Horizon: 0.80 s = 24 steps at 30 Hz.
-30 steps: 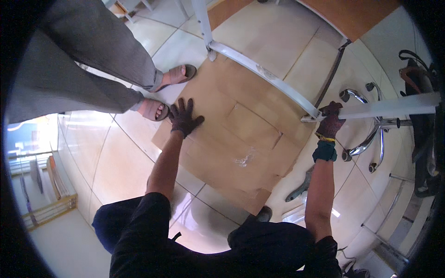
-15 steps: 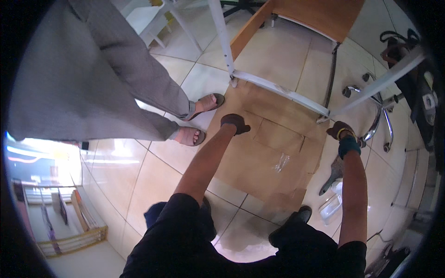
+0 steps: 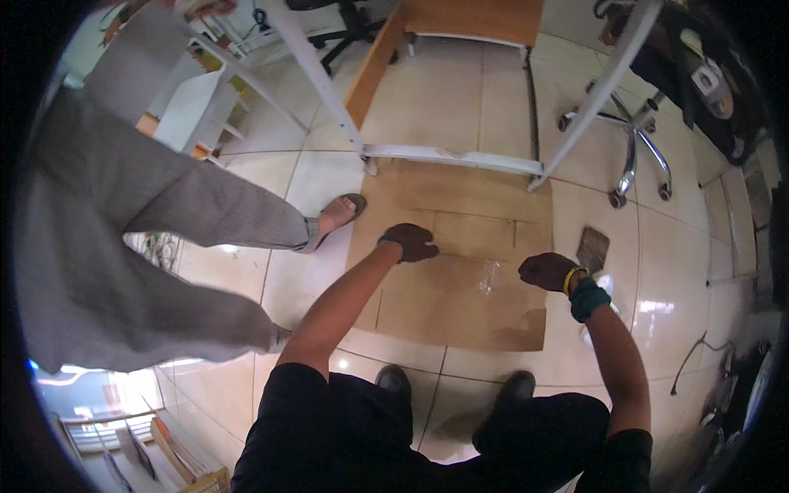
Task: The person kneels on the floor and uses a paintbrush to apply white paint to the metal frame of a table. Another person sits nearby and applies tape to the table frame. The camera wearer repeatedly dips the brush into a paint container and paints the frame legs and crossbars.
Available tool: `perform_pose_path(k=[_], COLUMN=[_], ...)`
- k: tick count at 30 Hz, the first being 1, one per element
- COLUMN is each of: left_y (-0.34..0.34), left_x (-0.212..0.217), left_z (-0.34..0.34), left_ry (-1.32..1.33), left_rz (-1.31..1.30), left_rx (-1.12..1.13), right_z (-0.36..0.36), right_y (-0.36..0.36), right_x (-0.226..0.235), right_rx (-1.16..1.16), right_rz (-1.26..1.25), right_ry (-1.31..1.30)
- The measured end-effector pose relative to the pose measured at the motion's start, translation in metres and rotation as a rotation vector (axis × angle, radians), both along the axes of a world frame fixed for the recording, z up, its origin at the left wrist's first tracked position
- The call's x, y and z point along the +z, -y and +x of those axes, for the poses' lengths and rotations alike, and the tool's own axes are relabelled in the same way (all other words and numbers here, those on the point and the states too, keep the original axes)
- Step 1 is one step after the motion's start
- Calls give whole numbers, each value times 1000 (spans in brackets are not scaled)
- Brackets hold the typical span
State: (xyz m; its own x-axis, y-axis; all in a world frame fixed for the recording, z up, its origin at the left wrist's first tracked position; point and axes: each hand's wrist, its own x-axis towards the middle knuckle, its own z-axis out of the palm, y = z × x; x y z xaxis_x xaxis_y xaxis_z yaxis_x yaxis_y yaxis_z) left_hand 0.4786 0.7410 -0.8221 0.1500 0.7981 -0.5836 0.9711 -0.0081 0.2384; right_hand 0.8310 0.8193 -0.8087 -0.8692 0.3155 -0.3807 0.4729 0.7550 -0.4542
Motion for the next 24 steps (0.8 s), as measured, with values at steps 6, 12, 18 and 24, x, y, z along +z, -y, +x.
perform_pose_path(k=[6, 12, 18, 24], left_y=[14, 25, 34, 38], left_x=[2, 10, 23, 9], left_z=[13, 19, 24, 16], left_ry=[-69, -131, -219, -210], left_rz=[-169, 56, 253, 467], left_rx=[-48, -95, -47, -26], right_z=[49, 62, 54, 71], right_y=[75, 70, 62, 64], right_x=[-46, -63, -72, -107], right_rx=[-374, -222, -245, -215], right_rz=[-90, -30, -64, -74], right_ry=[-4, 67, 91, 2])
